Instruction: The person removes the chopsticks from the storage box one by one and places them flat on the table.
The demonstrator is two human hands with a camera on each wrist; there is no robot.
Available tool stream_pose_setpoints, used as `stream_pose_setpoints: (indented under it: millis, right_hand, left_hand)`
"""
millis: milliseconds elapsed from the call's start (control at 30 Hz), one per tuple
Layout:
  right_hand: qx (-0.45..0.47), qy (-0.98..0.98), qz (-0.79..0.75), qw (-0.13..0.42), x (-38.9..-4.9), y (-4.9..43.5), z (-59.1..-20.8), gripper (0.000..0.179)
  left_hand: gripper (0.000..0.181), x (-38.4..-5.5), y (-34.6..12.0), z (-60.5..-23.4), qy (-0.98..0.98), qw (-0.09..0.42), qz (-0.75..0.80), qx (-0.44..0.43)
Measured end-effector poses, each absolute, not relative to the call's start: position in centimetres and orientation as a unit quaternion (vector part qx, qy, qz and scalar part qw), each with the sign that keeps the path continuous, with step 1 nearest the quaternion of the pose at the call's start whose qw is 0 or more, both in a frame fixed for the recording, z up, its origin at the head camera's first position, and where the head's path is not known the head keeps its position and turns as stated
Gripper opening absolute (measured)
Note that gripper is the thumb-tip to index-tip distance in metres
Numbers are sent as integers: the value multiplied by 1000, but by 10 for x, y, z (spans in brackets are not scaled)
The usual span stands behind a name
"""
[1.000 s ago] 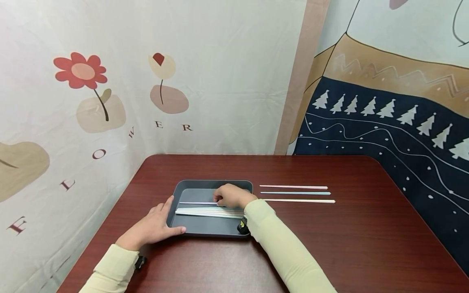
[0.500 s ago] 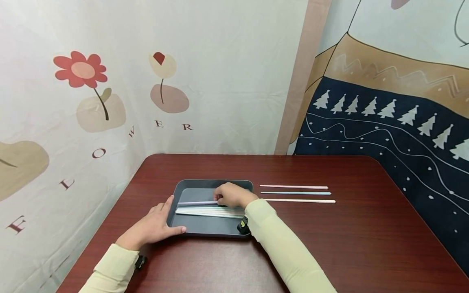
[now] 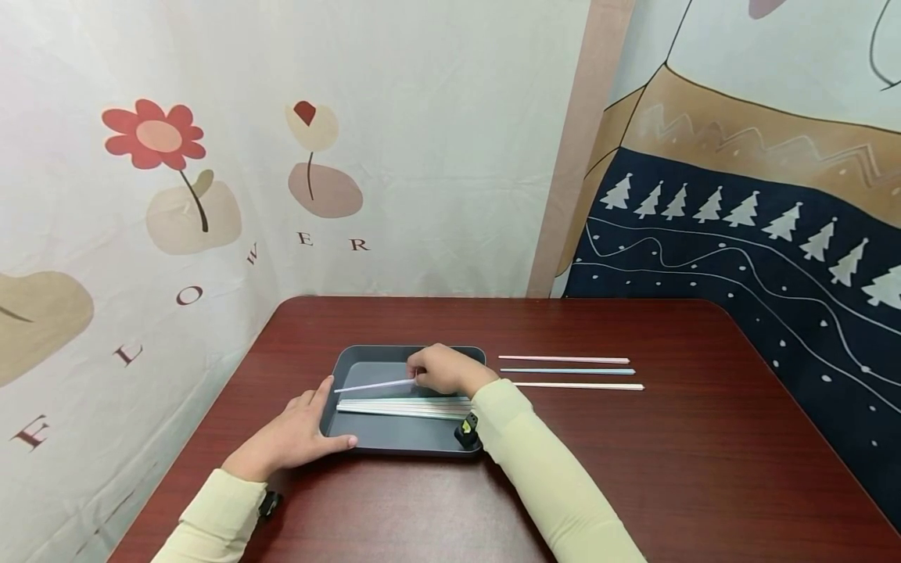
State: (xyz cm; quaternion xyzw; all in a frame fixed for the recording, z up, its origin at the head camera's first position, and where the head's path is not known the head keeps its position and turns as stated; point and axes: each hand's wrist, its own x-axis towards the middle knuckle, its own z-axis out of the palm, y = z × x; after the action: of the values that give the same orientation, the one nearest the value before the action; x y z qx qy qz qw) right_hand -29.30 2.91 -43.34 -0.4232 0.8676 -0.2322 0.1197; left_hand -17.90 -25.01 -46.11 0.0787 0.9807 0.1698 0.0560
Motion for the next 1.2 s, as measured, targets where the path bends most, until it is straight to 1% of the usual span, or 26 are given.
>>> stream_pose_setpoints:
  millis: [333, 700, 967, 1200]
  right_hand:
    - [-433, 867, -226, 100, -293, 33, -425, 15]
    - [-428, 869, -234, 80, -290, 49, -423, 14]
    - [-408, 876, -249, 67, -285, 69, -418, 11]
    - [-392, 886, -242, 53, -282, 99, -422, 11]
  left_hand:
    - [129, -179, -250, -460, 981, 57, 169, 80]
    - [128, -179, -250, -461, 980, 58, 172, 80]
    - [129, -179, -250, -462, 982, 64, 162, 72]
    - [130, -180, -250, -461, 982, 66, 160, 71]
